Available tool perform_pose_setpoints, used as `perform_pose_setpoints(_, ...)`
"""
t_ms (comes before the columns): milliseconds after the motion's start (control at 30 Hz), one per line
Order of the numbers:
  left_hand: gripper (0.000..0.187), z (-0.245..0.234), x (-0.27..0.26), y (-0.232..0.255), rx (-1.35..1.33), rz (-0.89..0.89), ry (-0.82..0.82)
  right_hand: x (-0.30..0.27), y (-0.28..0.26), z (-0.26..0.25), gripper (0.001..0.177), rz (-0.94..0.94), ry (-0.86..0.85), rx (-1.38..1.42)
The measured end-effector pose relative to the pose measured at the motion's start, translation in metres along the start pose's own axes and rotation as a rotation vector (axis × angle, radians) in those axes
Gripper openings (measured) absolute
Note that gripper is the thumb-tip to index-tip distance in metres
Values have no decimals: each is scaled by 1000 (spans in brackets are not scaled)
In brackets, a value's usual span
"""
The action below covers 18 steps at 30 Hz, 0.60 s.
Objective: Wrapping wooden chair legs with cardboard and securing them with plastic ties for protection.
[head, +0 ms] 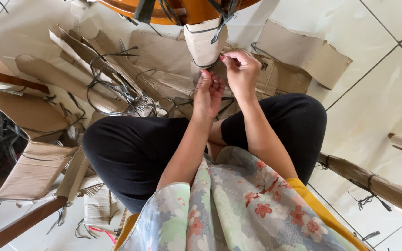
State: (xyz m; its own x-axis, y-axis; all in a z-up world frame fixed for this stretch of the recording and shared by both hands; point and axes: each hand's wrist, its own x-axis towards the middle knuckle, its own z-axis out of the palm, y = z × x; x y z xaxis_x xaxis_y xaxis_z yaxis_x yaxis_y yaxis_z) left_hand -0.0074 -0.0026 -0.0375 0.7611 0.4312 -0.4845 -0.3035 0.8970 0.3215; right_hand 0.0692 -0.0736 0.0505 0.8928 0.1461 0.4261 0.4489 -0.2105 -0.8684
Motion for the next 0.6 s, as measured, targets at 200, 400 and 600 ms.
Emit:
perform_pose_setpoints(200,22,7,-7,1,30,20,3,5,-1,-2,18,-35,-3,-20)
perform_pose_setpoints(400,14,9,-24,49,536,66,-129,8,21,-12,7,166,-268,-51)
perform_pose_setpoints(600,33,-2,-36,126,1153,216,-180,-18,8,-28,23,440,-619,-428)
